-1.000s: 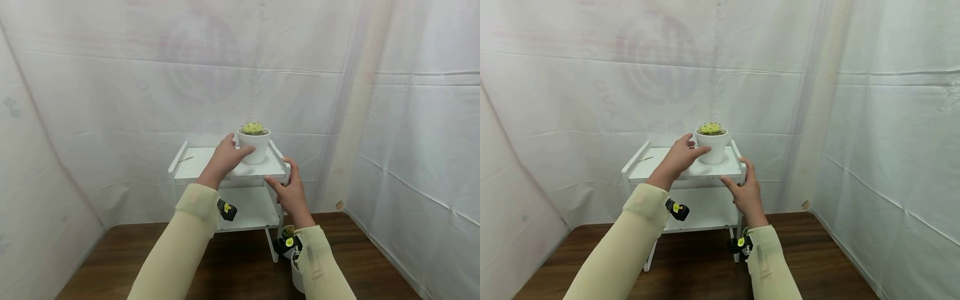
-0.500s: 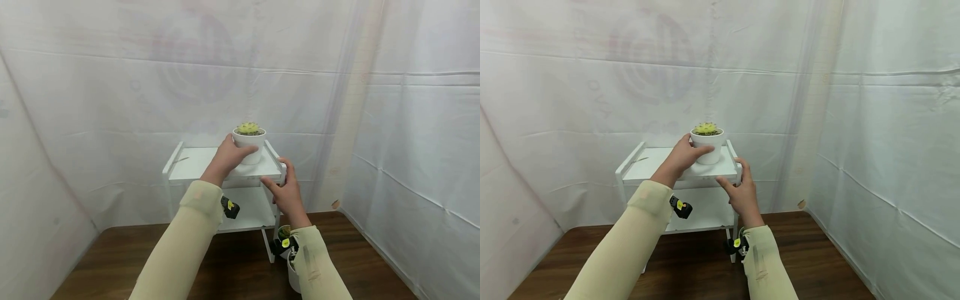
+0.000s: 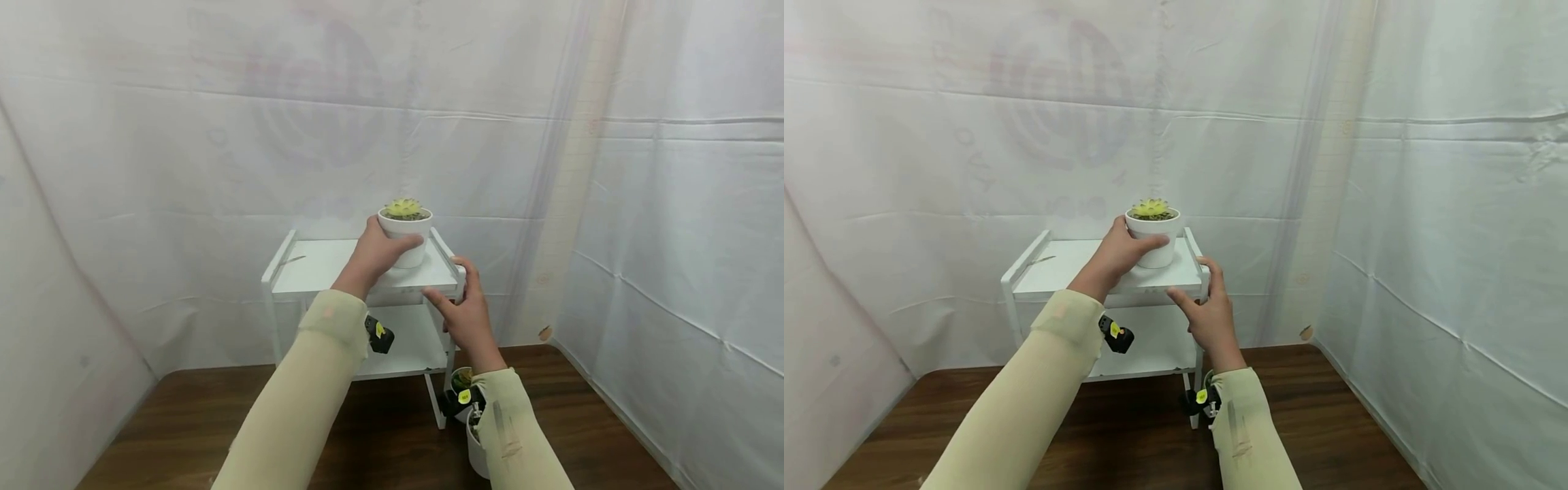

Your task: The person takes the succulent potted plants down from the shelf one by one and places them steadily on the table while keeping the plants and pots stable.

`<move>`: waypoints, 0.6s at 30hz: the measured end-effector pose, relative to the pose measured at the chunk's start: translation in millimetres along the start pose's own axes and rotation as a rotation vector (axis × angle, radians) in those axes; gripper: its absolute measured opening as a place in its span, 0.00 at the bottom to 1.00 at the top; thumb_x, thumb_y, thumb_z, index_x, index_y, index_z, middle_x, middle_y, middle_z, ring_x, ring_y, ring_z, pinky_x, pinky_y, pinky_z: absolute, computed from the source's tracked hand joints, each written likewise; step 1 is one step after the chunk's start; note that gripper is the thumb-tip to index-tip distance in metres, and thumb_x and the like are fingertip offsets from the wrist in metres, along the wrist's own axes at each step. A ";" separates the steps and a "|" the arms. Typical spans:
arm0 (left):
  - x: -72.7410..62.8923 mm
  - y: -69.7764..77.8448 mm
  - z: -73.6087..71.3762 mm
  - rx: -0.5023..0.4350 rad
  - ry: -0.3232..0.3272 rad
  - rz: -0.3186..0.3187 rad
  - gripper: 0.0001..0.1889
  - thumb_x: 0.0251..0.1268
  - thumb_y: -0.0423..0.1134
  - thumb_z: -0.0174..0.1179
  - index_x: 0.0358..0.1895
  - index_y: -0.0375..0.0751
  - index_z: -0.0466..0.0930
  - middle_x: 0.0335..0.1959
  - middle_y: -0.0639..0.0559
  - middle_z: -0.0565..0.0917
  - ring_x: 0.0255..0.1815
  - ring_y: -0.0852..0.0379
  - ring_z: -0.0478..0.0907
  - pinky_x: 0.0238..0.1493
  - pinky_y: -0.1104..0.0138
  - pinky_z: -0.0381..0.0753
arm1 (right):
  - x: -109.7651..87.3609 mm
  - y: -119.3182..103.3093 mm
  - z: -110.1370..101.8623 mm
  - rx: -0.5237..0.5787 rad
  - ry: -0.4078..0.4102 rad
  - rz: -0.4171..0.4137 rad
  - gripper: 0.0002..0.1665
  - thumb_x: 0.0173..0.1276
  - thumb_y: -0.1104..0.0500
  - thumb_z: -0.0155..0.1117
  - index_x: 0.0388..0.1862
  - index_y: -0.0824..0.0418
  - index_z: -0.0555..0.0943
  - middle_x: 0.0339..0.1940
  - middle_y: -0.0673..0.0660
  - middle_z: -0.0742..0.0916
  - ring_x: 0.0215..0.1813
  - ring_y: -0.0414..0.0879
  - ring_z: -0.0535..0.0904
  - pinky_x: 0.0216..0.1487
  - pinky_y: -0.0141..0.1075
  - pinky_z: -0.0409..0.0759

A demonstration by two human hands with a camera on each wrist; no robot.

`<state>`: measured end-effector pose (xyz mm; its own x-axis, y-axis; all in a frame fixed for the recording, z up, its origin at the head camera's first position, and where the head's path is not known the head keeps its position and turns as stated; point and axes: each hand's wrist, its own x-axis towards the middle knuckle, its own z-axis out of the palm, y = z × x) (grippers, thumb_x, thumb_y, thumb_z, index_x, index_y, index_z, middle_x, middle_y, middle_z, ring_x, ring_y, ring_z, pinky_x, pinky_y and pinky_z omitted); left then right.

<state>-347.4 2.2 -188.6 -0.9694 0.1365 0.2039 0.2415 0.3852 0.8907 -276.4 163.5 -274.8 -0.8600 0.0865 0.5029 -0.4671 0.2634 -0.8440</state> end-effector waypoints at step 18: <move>-0.2 -1.0 0.5 -0.002 0.010 0.007 0.52 0.56 0.58 0.67 0.77 0.47 0.43 0.71 0.46 0.66 0.70 0.49 0.66 0.69 0.53 0.67 | 1.6 3.4 0.1 0.024 -0.014 -0.002 0.43 0.66 0.55 0.67 0.74 0.49 0.55 0.43 0.65 0.79 0.15 0.42 0.67 0.17 0.34 0.71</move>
<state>-347.4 2.3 -189.7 -0.9681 0.1300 0.2143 0.2483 0.3822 0.8901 -279.4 164.4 -276.8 -0.8618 0.0729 0.5020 -0.4732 0.2408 -0.8474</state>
